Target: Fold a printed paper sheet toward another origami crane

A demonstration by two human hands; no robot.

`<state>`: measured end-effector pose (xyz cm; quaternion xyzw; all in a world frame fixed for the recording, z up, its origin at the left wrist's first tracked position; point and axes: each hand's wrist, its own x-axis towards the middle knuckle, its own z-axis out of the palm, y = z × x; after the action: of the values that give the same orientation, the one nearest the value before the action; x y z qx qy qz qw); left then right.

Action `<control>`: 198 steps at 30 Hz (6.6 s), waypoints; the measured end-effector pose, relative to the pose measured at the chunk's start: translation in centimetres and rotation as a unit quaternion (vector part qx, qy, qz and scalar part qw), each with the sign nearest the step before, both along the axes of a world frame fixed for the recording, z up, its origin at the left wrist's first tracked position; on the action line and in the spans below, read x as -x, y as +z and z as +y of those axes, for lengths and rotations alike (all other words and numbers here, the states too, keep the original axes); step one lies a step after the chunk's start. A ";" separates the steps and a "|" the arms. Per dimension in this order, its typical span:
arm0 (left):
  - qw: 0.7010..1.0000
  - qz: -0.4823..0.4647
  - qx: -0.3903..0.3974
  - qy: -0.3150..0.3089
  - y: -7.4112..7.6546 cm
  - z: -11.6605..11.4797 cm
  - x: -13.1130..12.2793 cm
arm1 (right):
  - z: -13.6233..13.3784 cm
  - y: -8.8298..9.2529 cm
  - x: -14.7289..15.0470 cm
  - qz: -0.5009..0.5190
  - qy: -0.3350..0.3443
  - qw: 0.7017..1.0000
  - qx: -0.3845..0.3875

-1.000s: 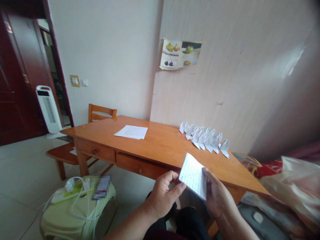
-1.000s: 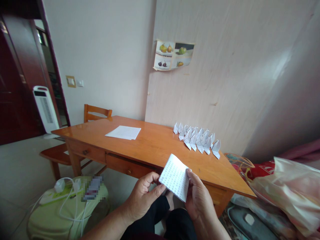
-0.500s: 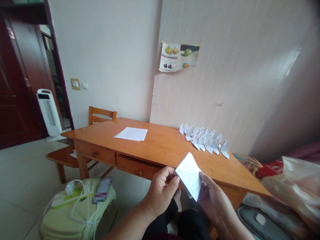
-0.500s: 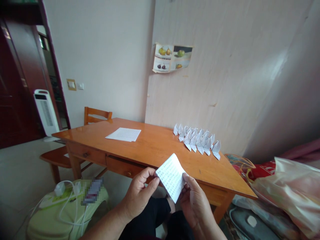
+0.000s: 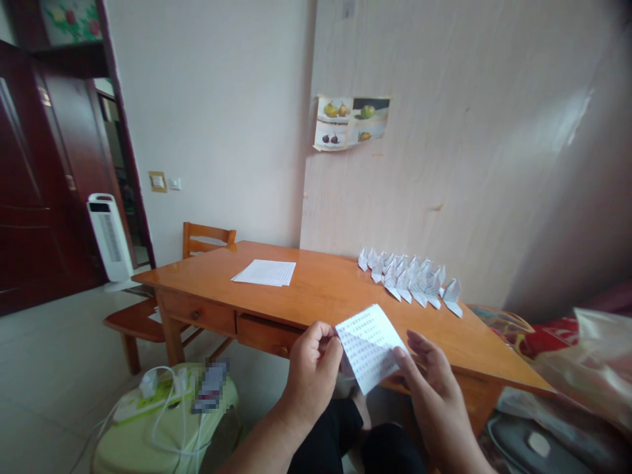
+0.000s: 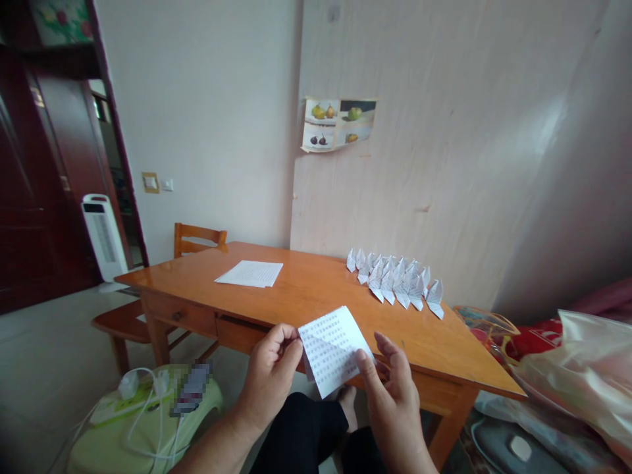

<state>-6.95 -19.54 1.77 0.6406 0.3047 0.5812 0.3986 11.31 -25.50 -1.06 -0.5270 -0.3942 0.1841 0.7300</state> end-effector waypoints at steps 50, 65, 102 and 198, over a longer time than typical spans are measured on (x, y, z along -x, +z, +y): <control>0.980 0.166 -0.090 0.070 0.4 -0.9 1.2 | -2.8 3.5 2.6 -0.618 -0.029 0.775 -0.130; 0.964 0.222 -0.139 -0.042 1.7 -1.0 2.6 | -2.2 4.5 0.1 -0.581 0.025 0.812 0.041; 0.942 0.223 -0.213 -0.131 1.9 -1.2 2.5 | -2.4 6.3 0.4 -0.304 0.327 0.886 0.124; 0.974 -0.142 0.174 0.007 -3.4 4.2 -0.8 | 4.6 2.1 -0.9 -0.024 0.235 0.966 0.106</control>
<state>-6.17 -15.36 -1.58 0.4701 0.3459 0.6072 0.5391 12.18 -20.93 1.00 -0.4983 -0.5028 0.3789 0.5961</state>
